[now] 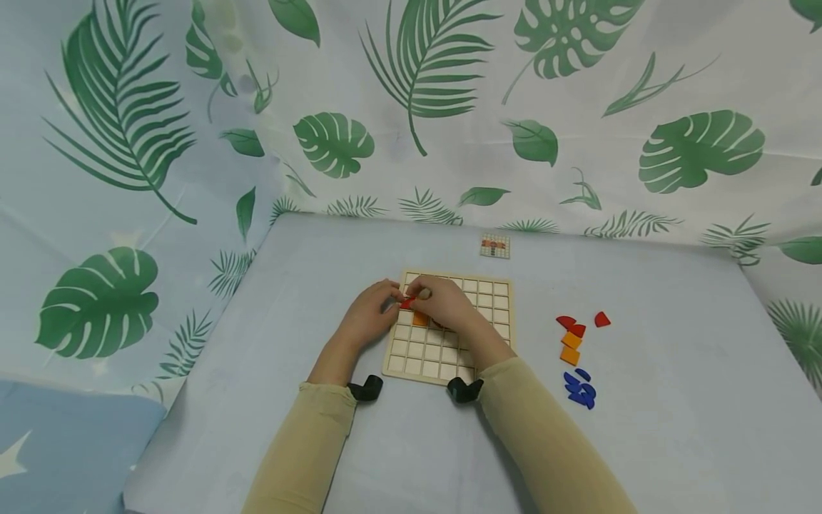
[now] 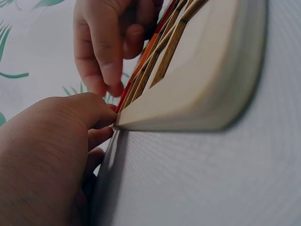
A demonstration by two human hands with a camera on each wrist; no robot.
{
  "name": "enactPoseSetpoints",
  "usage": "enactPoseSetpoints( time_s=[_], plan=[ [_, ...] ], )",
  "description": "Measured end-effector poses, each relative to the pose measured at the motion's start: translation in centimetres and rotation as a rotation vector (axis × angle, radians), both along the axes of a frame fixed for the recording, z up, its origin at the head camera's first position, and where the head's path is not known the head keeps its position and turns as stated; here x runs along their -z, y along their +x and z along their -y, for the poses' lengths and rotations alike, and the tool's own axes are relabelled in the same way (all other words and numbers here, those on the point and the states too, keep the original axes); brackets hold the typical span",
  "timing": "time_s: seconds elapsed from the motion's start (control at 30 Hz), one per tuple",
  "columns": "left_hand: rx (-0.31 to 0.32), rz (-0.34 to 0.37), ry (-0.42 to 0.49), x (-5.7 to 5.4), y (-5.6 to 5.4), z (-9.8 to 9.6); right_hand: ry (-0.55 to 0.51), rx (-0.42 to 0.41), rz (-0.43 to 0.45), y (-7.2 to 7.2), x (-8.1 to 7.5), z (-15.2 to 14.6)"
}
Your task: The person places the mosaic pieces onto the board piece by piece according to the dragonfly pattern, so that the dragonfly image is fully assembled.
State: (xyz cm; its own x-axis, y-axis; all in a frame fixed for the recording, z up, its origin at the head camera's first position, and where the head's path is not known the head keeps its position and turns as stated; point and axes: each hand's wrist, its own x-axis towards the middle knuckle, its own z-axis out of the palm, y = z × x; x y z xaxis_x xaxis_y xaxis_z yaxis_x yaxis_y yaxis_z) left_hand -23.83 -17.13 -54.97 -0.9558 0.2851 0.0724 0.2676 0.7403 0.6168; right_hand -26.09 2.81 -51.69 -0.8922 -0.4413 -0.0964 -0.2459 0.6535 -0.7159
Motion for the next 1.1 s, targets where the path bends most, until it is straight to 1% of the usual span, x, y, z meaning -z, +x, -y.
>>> enactPoseSetpoints(
  time_s=[0.13,0.23,0.33,0.4,0.47,0.57,0.7,0.8,0.97,1.1],
  plan=[
    [-0.001,-0.001,-0.002,-0.1,0.0,0.0,-0.082,0.049,0.006,0.3,0.1,-0.7],
    [-0.002,-0.008,-0.006,0.0,0.0,0.0,-0.13,0.073,-0.01,0.6,-0.3,-1.6],
    [0.0,-0.006,-0.004,0.1,0.0,-0.2,-0.181,0.087,-0.008,1.0,-1.5,-3.1],
    [0.004,-0.004,-0.007,0.2,0.0,-0.2,-0.212,0.102,-0.016,1.3,-2.4,-4.7],
    [0.001,-0.002,-0.014,0.2,-0.1,-0.3,-0.236,0.133,-0.026,1.6,-3.4,-6.5],
    [-0.004,0.002,-0.021,0.3,-0.1,-0.1,-0.246,0.199,-0.06,2.1,-4.4,-9.6],
    [-0.002,0.003,-0.029,0.2,0.0,0.0,-0.197,0.308,-0.096,3.1,-5.2,-14.1],
    [0.002,0.003,-0.033,0.0,0.1,-0.1,-0.112,0.376,-0.105,4.1,-5.5,-17.5],
    [-0.008,0.005,-0.035,-0.1,0.2,-0.3,0.024,0.427,-0.077,5.6,-5.2,-23.2],
    [-0.017,0.006,-0.044,-0.3,0.2,-0.4,0.093,0.456,-0.058,6.1,-4.3,-26.8]
  ],
)
